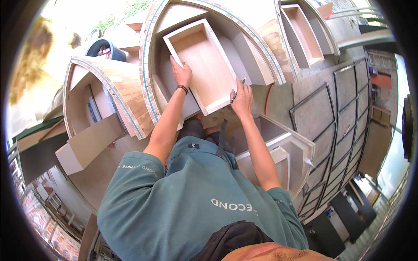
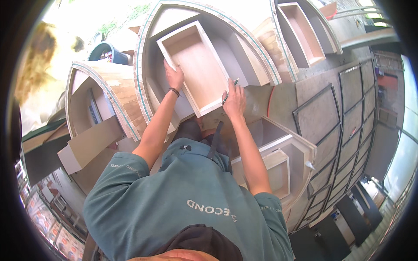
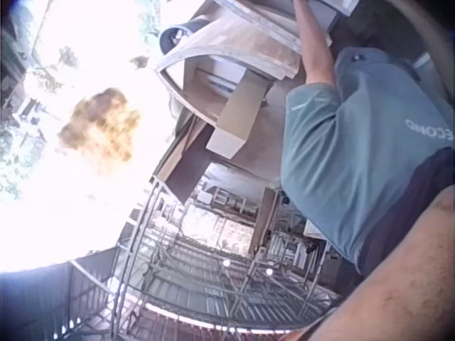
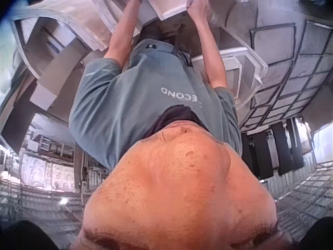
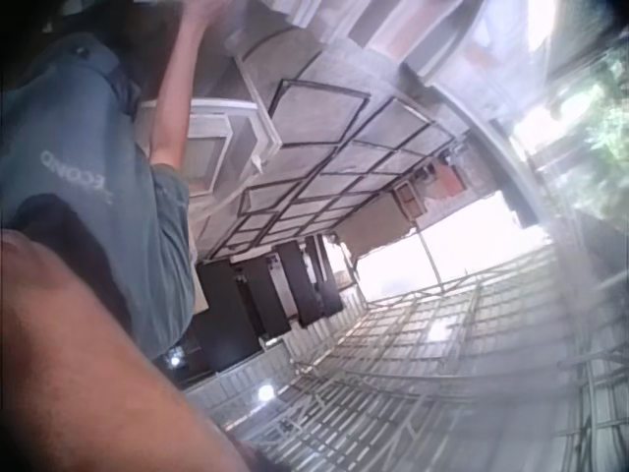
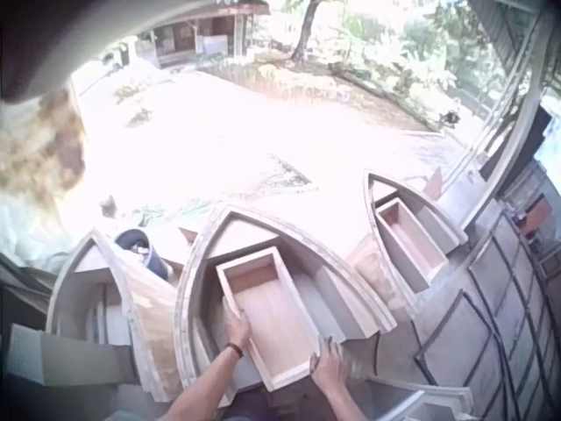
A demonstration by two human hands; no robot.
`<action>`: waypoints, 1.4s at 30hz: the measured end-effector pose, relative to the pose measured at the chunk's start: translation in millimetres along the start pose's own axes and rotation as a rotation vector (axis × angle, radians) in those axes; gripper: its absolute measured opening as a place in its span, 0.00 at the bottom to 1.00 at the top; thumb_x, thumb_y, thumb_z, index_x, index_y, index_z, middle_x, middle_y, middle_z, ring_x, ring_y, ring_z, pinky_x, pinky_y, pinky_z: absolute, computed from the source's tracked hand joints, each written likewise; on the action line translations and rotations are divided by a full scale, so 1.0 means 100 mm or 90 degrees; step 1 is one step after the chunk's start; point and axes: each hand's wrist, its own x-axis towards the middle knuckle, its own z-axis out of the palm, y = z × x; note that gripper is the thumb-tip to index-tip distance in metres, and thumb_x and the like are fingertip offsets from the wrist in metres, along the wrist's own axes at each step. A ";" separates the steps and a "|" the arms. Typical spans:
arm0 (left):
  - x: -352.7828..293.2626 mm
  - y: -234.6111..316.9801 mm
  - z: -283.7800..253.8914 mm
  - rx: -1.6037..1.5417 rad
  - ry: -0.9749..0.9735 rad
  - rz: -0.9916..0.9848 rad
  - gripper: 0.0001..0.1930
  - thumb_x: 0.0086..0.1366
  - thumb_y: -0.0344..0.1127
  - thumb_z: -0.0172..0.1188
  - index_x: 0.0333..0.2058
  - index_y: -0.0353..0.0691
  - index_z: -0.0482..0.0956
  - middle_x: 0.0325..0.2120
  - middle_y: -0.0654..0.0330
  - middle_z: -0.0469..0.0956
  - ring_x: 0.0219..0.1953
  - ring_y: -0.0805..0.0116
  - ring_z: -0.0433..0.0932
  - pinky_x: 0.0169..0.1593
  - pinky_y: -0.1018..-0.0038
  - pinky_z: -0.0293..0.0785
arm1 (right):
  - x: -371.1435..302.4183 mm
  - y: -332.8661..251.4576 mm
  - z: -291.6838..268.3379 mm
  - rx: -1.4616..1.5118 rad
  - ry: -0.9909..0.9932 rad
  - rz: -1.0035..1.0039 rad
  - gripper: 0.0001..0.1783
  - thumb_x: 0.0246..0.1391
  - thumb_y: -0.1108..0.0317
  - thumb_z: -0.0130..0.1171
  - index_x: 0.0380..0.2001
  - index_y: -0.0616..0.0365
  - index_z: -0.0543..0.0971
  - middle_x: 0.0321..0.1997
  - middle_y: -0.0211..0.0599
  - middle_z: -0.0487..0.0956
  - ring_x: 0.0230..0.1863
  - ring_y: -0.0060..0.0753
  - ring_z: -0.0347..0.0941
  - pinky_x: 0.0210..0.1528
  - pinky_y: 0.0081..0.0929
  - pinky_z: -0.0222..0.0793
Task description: The person uses a cordless drill to attach metal drawer slides to the interior sides of a wooden cabinet. They then insert a wooden drawer box into the cabinet to test the fit and alignment, repeating the process for multiple drawers.
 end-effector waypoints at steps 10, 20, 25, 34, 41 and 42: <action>-0.35 0.07 -0.02 0.035 -0.011 -0.050 0.37 0.66 0.30 0.54 0.71 0.30 0.49 0.61 0.32 0.67 0.64 0.36 0.67 0.67 0.54 0.63 | -0.03 0.34 0.18 -0.024 -0.115 0.142 0.25 0.56 0.71 0.59 0.59 0.57 0.74 0.44 0.50 0.84 0.47 0.57 0.79 0.46 0.55 0.74; -0.06 0.22 -0.35 -0.039 0.067 -0.103 0.32 0.69 0.48 0.57 0.64 0.32 0.66 0.60 0.38 0.71 0.64 0.44 0.69 0.66 0.60 0.65 | -0.50 0.49 -0.06 -0.031 -0.151 0.184 0.23 0.60 0.62 0.62 0.58 0.52 0.76 0.41 0.52 0.84 0.44 0.60 0.79 0.43 0.56 0.73; 1.29 0.14 -0.39 0.120 -0.037 -0.167 0.27 0.63 0.54 0.56 0.48 0.35 0.84 0.47 0.42 0.83 0.52 0.45 0.81 0.57 0.59 0.76 | -0.57 0.42 -0.17 -0.049 -0.151 0.188 0.22 0.60 0.62 0.62 0.57 0.53 0.77 0.41 0.53 0.83 0.44 0.60 0.79 0.42 0.56 0.73; 1.98 -0.47 0.45 0.515 -0.133 -0.043 0.24 0.65 0.56 0.58 0.46 0.44 0.86 0.48 0.50 0.84 0.50 0.51 0.84 0.52 0.58 0.80 | -0.87 0.65 -0.16 -0.058 -0.132 0.212 0.22 0.60 0.61 0.63 0.57 0.52 0.79 0.38 0.54 0.83 0.40 0.62 0.80 0.41 0.56 0.74; 1.73 -0.48 0.36 0.541 -0.060 0.030 0.23 0.64 0.58 0.59 0.39 0.43 0.88 0.36 0.48 0.86 0.40 0.52 0.87 0.44 0.59 0.82 | -0.92 0.62 -0.19 -0.049 -0.132 0.228 0.21 0.60 0.61 0.63 0.56 0.53 0.80 0.38 0.55 0.83 0.40 0.62 0.80 0.42 0.55 0.74; 1.72 -0.44 0.32 0.534 -0.083 0.014 0.23 0.64 0.58 0.59 0.38 0.42 0.88 0.35 0.48 0.86 0.40 0.51 0.87 0.44 0.59 0.82 | -0.93 0.63 -0.18 -0.042 -0.127 0.224 0.21 0.60 0.61 0.63 0.56 0.53 0.80 0.38 0.56 0.83 0.40 0.63 0.80 0.42 0.55 0.74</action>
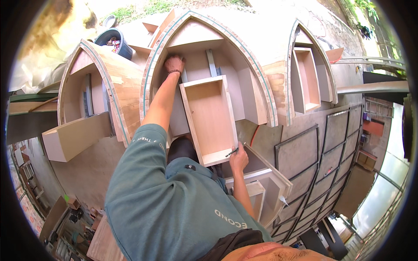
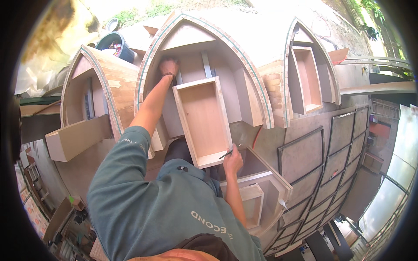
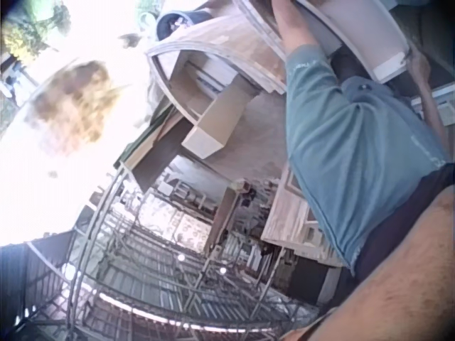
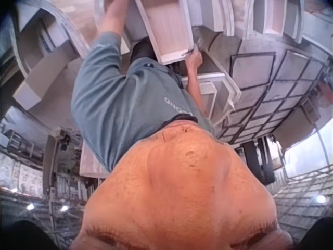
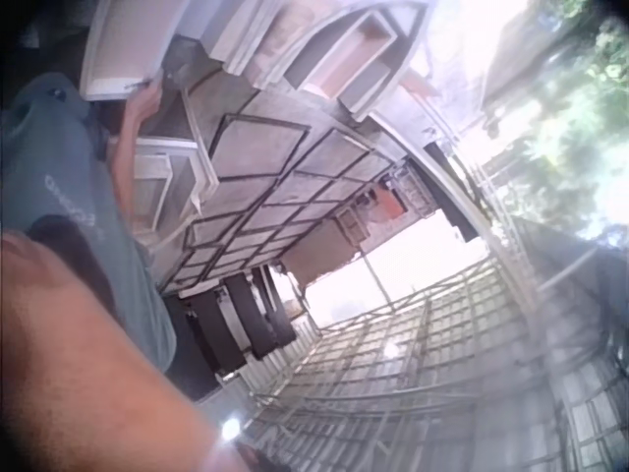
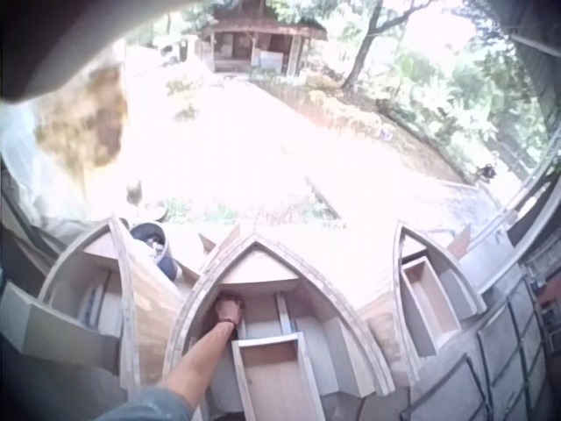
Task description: The person uses a cordless drill to attach metal drawer slides to the interior sides of a wooden cabinet. They then insert a wooden drawer box into the cabinet to test the fit and alignment, repeating the process for multiple drawers.
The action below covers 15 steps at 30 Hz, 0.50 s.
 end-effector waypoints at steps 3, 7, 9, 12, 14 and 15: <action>-0.10 -0.01 -0.08 -0.028 -0.045 -0.020 0.24 0.63 0.59 0.60 0.35 0.41 0.89 0.33 0.47 0.86 0.38 0.50 0.87 0.44 0.59 0.82 | 0.04 -0.02 0.00 -0.021 -0.008 0.021 0.22 0.59 0.61 0.63 0.56 0.53 0.80 0.37 0.56 0.83 0.40 0.63 0.80 0.42 0.56 0.73; -0.23 0.09 -0.12 -0.086 -0.010 -0.063 0.25 0.62 0.59 0.61 0.32 0.39 0.89 0.31 0.44 0.86 0.37 0.48 0.86 0.43 0.59 0.82 | 0.03 -0.05 -0.04 -0.009 -0.027 0.056 0.23 0.59 0.59 0.64 0.55 0.54 0.80 0.40 0.58 0.83 0.43 0.66 0.80 0.46 0.56 0.73; -0.30 0.06 -0.08 -0.111 0.017 -0.075 0.25 0.62 0.59 0.61 0.31 0.38 0.89 0.31 0.44 0.85 0.37 0.47 0.86 0.42 0.59 0.81 | 0.02 -0.10 -0.08 -0.014 -0.033 0.060 0.23 0.59 0.59 0.64 0.55 0.54 0.80 0.40 0.58 0.83 0.43 0.66 0.80 0.46 0.56 0.73; -0.34 0.07 -0.01 -0.154 0.058 -0.097 0.26 0.61 0.59 0.61 0.30 0.37 0.89 0.30 0.42 0.85 0.36 0.44 0.86 0.42 0.57 0.81 | 0.04 -0.10 -0.08 -0.001 -0.039 0.060 0.23 0.59 0.59 0.64 0.55 0.54 0.80 0.40 0.58 0.83 0.43 0.66 0.79 0.46 0.56 0.73; -0.37 0.05 0.04 -0.177 0.074 -0.105 0.27 0.61 0.60 0.61 0.30 0.37 0.89 0.29 0.42 0.84 0.35 0.43 0.85 0.42 0.56 0.81 | 0.02 -0.06 -0.05 -0.005 -0.026 0.038 0.22 0.59 0.61 0.64 0.55 0.54 0.80 0.39 0.58 0.83 0.42 0.64 0.80 0.44 0.56 0.73; -0.38 0.04 0.06 -0.186 0.081 -0.111 0.27 0.60 0.60 0.61 0.30 0.37 0.89 0.29 0.42 0.84 0.35 0.43 0.85 0.42 0.55 0.81 | 0.03 -0.06 -0.03 -0.008 -0.020 0.025 0.22 0.59 0.62 0.64 0.55 0.54 0.80 0.38 0.57 0.83 0.41 0.64 0.80 0.43 0.56 0.74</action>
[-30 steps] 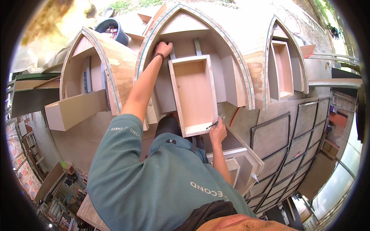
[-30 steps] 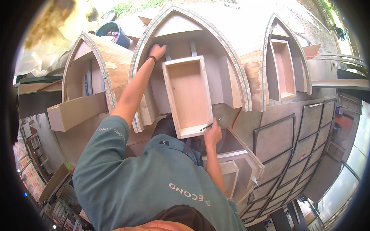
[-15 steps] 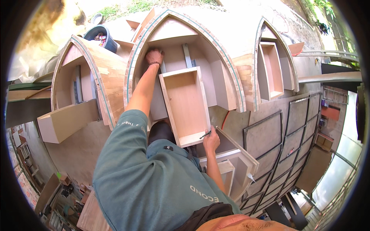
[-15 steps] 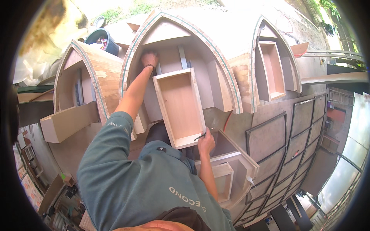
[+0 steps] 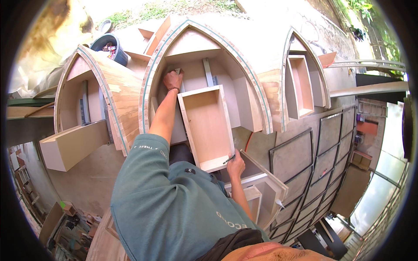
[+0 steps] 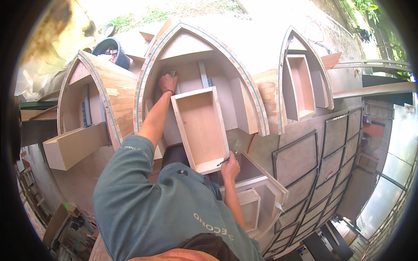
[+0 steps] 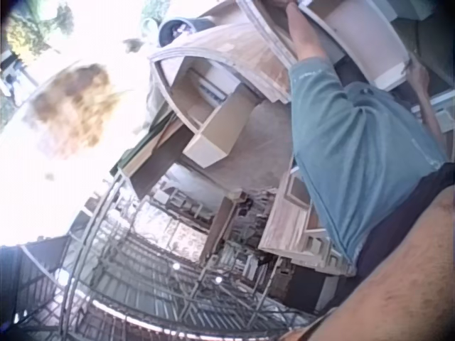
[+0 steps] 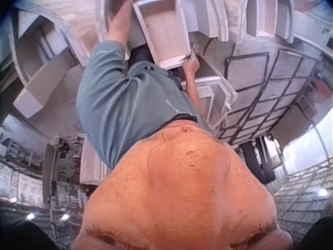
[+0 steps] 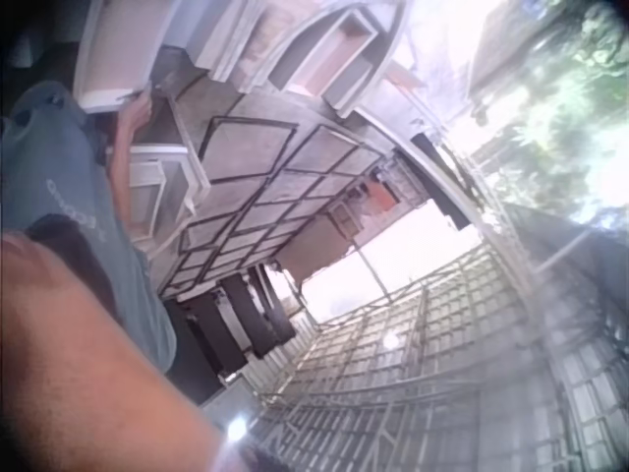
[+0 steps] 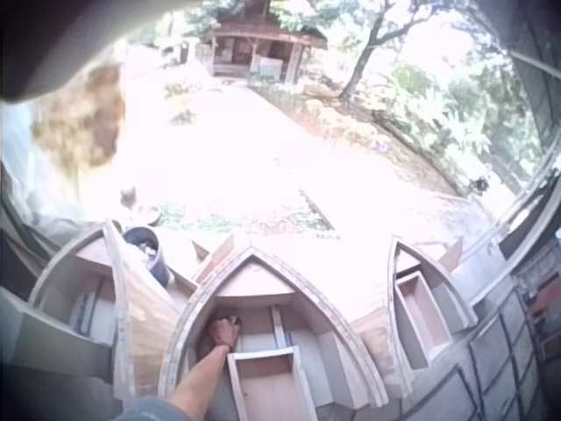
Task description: The person uses a cordless drill to attach metal drawer slides to the interior sides of a wooden cabinet. They then insert a wooden drawer box into the cabinet to test the fit and alignment, repeating the process for multiple drawers.
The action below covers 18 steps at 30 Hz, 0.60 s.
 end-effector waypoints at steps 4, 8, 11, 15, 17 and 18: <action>-0.06 -0.02 0.02 -0.036 -0.011 -0.030 0.28 0.59 0.62 0.61 0.30 0.38 0.88 0.29 0.42 0.84 0.34 0.42 0.85 0.42 0.53 0.81 | -0.01 0.00 -0.03 -0.013 -0.005 -0.002 0.22 0.58 0.63 0.64 0.56 0.54 0.80 0.39 0.58 0.83 0.41 0.64 0.80 0.43 0.55 0.74; -0.07 0.01 -0.01 -0.050 0.007 -0.044 0.28 0.57 0.62 0.62 0.29 0.37 0.88 0.30 0.41 0.84 0.34 0.42 0.85 0.42 0.53 0.81 | 0.00 -0.02 -0.01 -0.020 -0.005 -0.008 0.22 0.58 0.63 0.64 0.55 0.55 0.80 0.39 0.58 0.83 0.42 0.64 0.80 0.43 0.55 0.74; -0.06 0.02 -0.03 -0.055 0.001 -0.047 0.28 0.56 0.61 0.63 0.30 0.37 0.88 0.30 0.41 0.84 0.35 0.42 0.85 0.42 0.54 0.81 | 0.00 -0.04 -0.04 -0.007 -0.014 0.004 0.23 0.58 0.60 0.64 0.55 0.57 0.80 0.40 0.61 0.83 0.44 0.66 0.80 0.46 0.55 0.73; -0.04 0.00 -0.05 -0.029 -0.023 -0.025 0.27 0.53 0.60 0.65 0.30 0.38 0.88 0.30 0.41 0.84 0.36 0.43 0.85 0.42 0.54 0.81 | 0.01 -0.07 -0.07 0.008 -0.024 0.014 0.23 0.59 0.59 0.64 0.55 0.58 0.80 0.40 0.62 0.83 0.44 0.67 0.79 0.47 0.55 0.73; -0.07 0.00 -0.06 -0.017 -0.028 0.005 0.26 0.52 0.60 0.65 0.30 0.38 0.88 0.30 0.41 0.84 0.36 0.43 0.85 0.42 0.55 0.81 | 0.00 -0.07 -0.05 0.004 -0.018 0.017 0.23 0.59 0.59 0.64 0.55 0.58 0.80 0.41 0.61 0.83 0.44 0.67 0.79 0.47 0.55 0.73; -0.11 0.00 -0.07 -0.013 -0.028 0.021 0.26 0.52 0.60 0.65 0.31 0.39 0.88 0.30 0.42 0.85 0.35 0.43 0.85 0.42 0.55 0.81 | -0.01 -0.07 -0.04 0.003 -0.015 0.019 0.23 0.59 0.59 0.64 0.54 0.58 0.80 0.41 0.61 0.83 0.44 0.67 0.79 0.47 0.55 0.73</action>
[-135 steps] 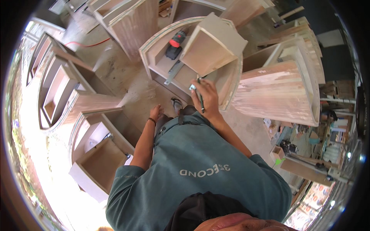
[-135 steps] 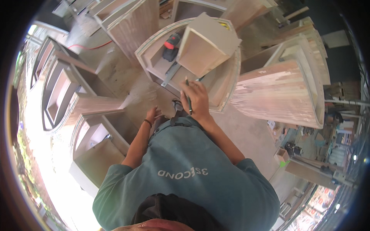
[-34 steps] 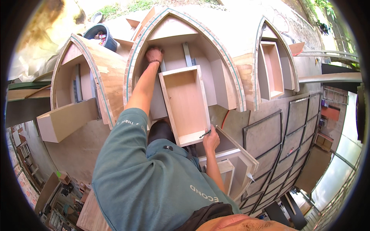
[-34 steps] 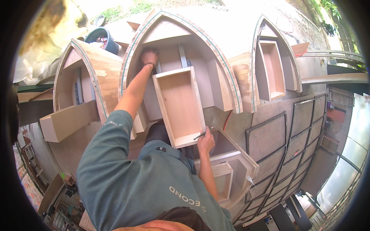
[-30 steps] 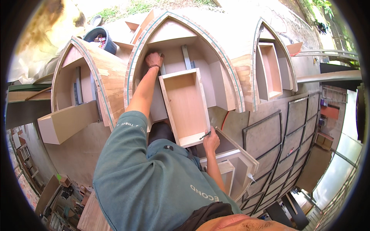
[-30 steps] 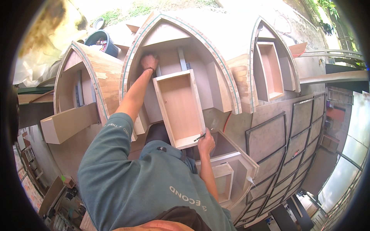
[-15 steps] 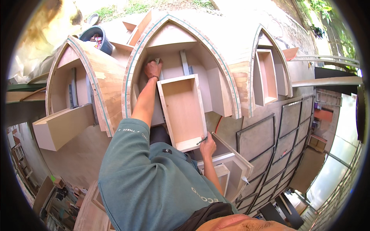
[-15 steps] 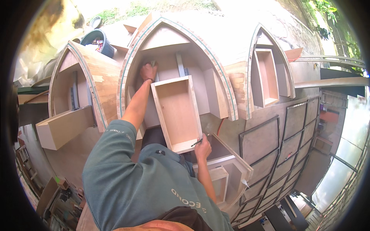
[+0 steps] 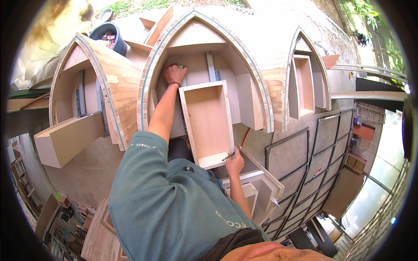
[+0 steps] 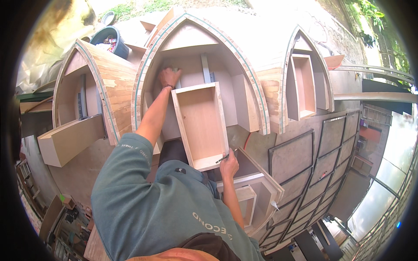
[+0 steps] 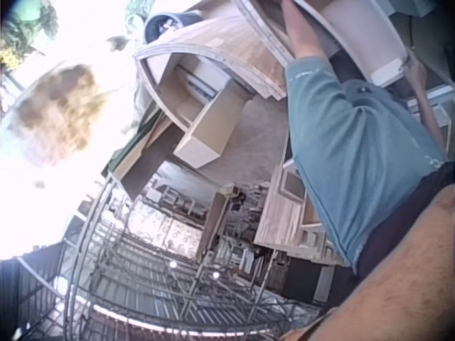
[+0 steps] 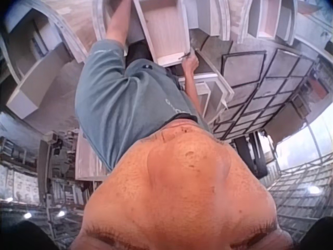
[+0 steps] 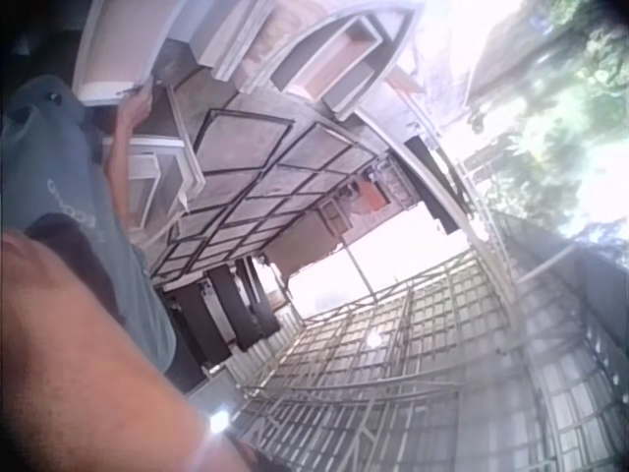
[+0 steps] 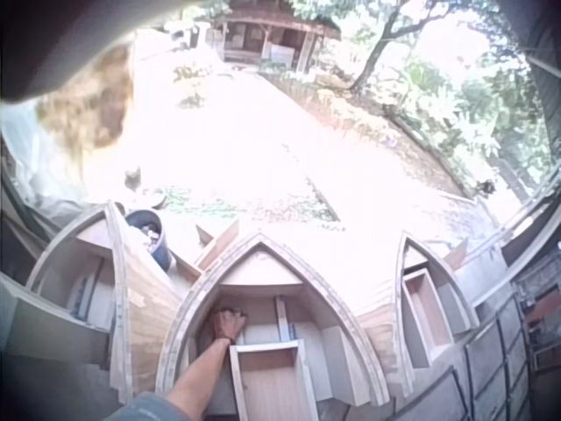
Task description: The person uses a cordless drill to attach metal drawer slides to the interior sides of a wooden cabinet. They then insert a wooden drawer box into the cabinet to test the fit and alignment, repeating the process for multiple drawers.
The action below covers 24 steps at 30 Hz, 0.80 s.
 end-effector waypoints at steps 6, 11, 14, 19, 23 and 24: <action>0.04 -0.02 0.09 -0.002 -0.017 -0.050 0.25 0.51 0.59 0.66 0.34 0.41 0.88 0.32 0.44 0.85 0.37 0.45 0.85 0.44 0.54 0.81 | 0.00 0.09 0.04 0.003 0.026 -0.021 0.22 0.58 0.59 0.64 0.55 0.53 0.81 0.40 0.58 0.83 0.44 0.66 0.80 0.46 0.55 0.73; 0.05 -0.03 0.11 -0.020 0.091 0.027 0.23 0.55 0.56 0.64 0.35 0.41 0.88 0.32 0.46 0.85 0.40 0.47 0.84 0.44 0.53 0.80 | 0.00 0.07 -0.01 -0.004 0.004 -0.015 0.23 0.57 0.63 0.65 0.57 0.51 0.79 0.39 0.56 0.83 0.42 0.63 0.81 0.43 0.56 0.74; -0.01 0.05 -0.07 -0.028 0.058 0.119 0.21 0.58 0.54 0.62 0.34 0.41 0.87 0.33 0.48 0.85 0.40 0.47 0.83 0.44 0.53 0.79 | -0.01 0.06 -0.01 0.012 0.004 0.006 0.22 0.58 0.61 0.65 0.55 0.51 0.80 0.39 0.58 0.83 0.43 0.66 0.80 0.45 0.56 0.74; 0.20 0.33 -0.31 0.095 -0.165 0.140 0.19 0.62 0.52 0.59 0.38 0.43 0.86 0.36 0.47 0.83 0.40 0.47 0.83 0.45 0.54 0.79 | -0.02 0.08 0.04 0.012 0.013 0.015 0.22 0.58 0.61 0.64 0.56 0.50 0.80 0.39 0.58 0.83 0.42 0.65 0.80 0.44 0.56 0.74; 0.24 0.78 -0.09 0.020 -0.150 0.380 0.21 0.64 0.51 0.57 0.43 0.40 0.84 0.40 0.43 0.83 0.44 0.46 0.83 0.48 0.53 0.79 | -0.04 0.11 0.06 0.002 0.017 0.008 0.22 0.58 0.62 0.65 0.57 0.49 0.79 0.38 0.57 0.83 0.41 0.63 0.80 0.42 0.56 0.74; 0.24 0.90 0.02 0.002 -0.153 0.425 0.21 0.64 0.51 0.57 0.43 0.38 0.83 0.41 0.43 0.83 0.45 0.46 0.82 0.48 0.53 0.79 | -0.03 0.12 0.05 0.002 0.019 0.004 0.22 0.58 0.61 0.65 0.56 0.49 0.79 0.38 0.56 0.83 0.41 0.63 0.80 0.42 0.56 0.74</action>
